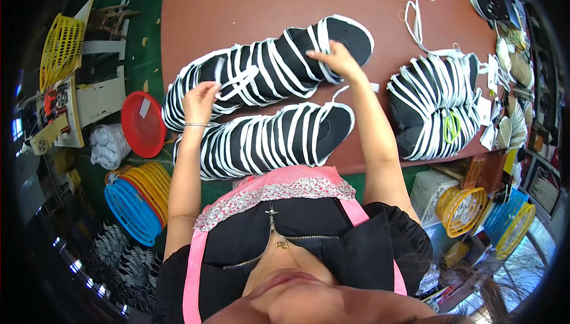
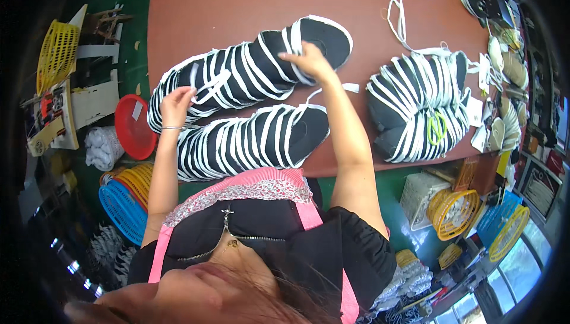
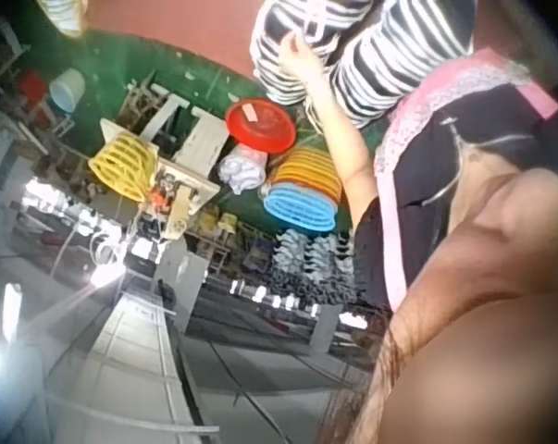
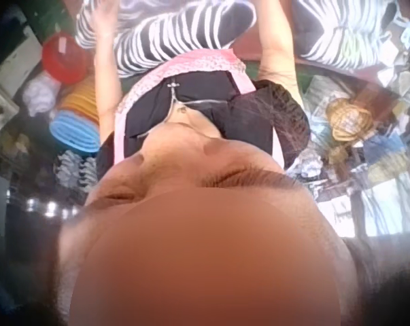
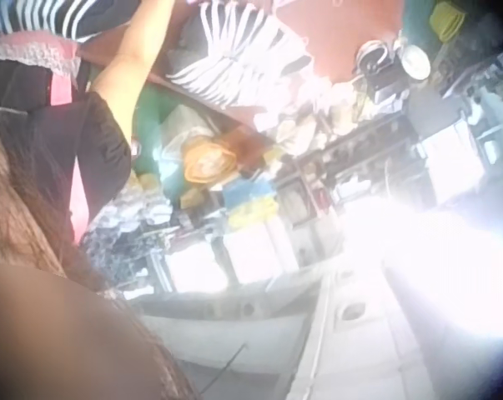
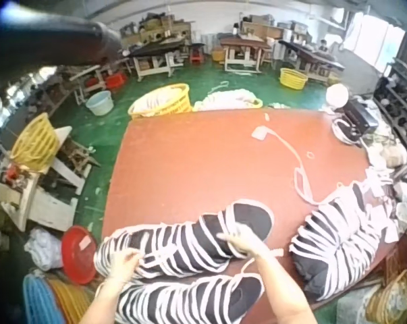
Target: The recorder bundles stacks of shoe components using rubber bands and ties them together with white ribbon/cord.
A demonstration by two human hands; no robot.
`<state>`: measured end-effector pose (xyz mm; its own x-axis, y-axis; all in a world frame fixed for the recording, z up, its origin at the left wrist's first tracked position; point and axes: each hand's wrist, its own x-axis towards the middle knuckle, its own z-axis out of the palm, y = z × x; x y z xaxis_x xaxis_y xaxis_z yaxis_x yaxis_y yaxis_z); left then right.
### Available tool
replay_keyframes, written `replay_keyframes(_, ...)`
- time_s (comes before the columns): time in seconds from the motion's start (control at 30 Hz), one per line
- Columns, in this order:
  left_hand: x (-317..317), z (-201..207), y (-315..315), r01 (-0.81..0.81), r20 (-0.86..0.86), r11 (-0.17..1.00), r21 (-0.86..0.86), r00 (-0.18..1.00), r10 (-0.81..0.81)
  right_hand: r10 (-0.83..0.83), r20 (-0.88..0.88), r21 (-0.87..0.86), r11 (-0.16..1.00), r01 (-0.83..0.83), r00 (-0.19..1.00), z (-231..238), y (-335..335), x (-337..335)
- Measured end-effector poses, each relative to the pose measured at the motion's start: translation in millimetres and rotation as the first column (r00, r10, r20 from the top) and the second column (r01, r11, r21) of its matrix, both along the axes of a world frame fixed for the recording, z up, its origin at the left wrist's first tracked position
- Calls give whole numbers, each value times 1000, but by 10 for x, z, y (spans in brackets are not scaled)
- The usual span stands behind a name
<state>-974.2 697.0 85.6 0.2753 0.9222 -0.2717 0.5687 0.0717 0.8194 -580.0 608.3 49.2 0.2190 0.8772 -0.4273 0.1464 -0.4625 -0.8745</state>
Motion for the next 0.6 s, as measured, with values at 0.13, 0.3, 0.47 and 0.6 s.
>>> replay_keyframes(0.13, 110, 172, -28, -10, 91, 993, 116, 996, 0, 319, -238, 11, 945, -326, 917, 403, 29, -213)
replay_keyframes(0.3, -10, 797, 331, 170, 836, 882, -438, 438, 331, -262, -777, -275, 959, 67, 573, 8, -30, -518)
replay_keyframes(0.47, 166, 734, 420, 53, -23, 958, -280, 998, -62, -283, -895, -346, 929, -136, 346, -342, 7, -350)
replay_keyframes(0.6, 125, 27, 312, 375, -664, 896, 239, 736, -131, -336, -939, -343, 932, 120, -74, -298, 2, -486)
